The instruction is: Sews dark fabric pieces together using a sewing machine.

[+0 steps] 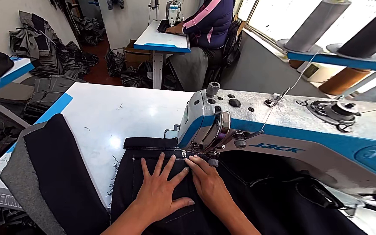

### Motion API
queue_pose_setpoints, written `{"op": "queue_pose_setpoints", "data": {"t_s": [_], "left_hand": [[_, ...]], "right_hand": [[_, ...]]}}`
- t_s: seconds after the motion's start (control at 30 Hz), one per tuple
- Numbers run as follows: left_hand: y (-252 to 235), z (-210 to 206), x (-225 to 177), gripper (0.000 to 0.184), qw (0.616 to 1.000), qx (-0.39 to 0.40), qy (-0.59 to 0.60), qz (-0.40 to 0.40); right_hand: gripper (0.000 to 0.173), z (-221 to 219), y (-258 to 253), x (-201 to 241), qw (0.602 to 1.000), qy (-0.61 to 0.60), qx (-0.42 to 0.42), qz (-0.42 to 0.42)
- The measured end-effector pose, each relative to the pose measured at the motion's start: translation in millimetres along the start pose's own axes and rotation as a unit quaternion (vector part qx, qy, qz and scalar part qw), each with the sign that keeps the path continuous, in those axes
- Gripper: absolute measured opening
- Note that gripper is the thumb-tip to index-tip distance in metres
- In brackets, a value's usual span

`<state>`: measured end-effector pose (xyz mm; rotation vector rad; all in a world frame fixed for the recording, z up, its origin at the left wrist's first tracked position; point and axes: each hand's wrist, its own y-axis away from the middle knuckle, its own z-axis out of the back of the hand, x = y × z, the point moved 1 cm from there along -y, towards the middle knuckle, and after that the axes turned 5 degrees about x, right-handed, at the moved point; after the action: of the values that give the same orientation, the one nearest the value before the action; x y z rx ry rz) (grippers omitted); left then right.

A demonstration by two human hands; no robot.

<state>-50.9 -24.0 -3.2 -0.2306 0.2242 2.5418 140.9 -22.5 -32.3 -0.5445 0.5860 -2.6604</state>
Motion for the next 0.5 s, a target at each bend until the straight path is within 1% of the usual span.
{"op": "queue_pose_setpoints", "data": {"t_s": [0.23,0.37,0.5], "left_hand": [[5.4,-0.4,6.3,0.082,1.0,-0.009,0.002,-0.017],[2.2,2.2,10.3,0.082,1.0,0.011,0.007,-0.015],[-1.7,2.1,14.1,0.082,1.0,0.006,0.003,-0.022]], "right_hand": [[0.036,1.2,3.7,9.5,1.0,0.001,-0.013,0.009],[0.037,-1.3,0.6,8.3,1.0,-0.007,-0.011,0.006],[0.037,-2.3,-3.0,6.9,1.0,-0.006,-0.01,0.001]]}}
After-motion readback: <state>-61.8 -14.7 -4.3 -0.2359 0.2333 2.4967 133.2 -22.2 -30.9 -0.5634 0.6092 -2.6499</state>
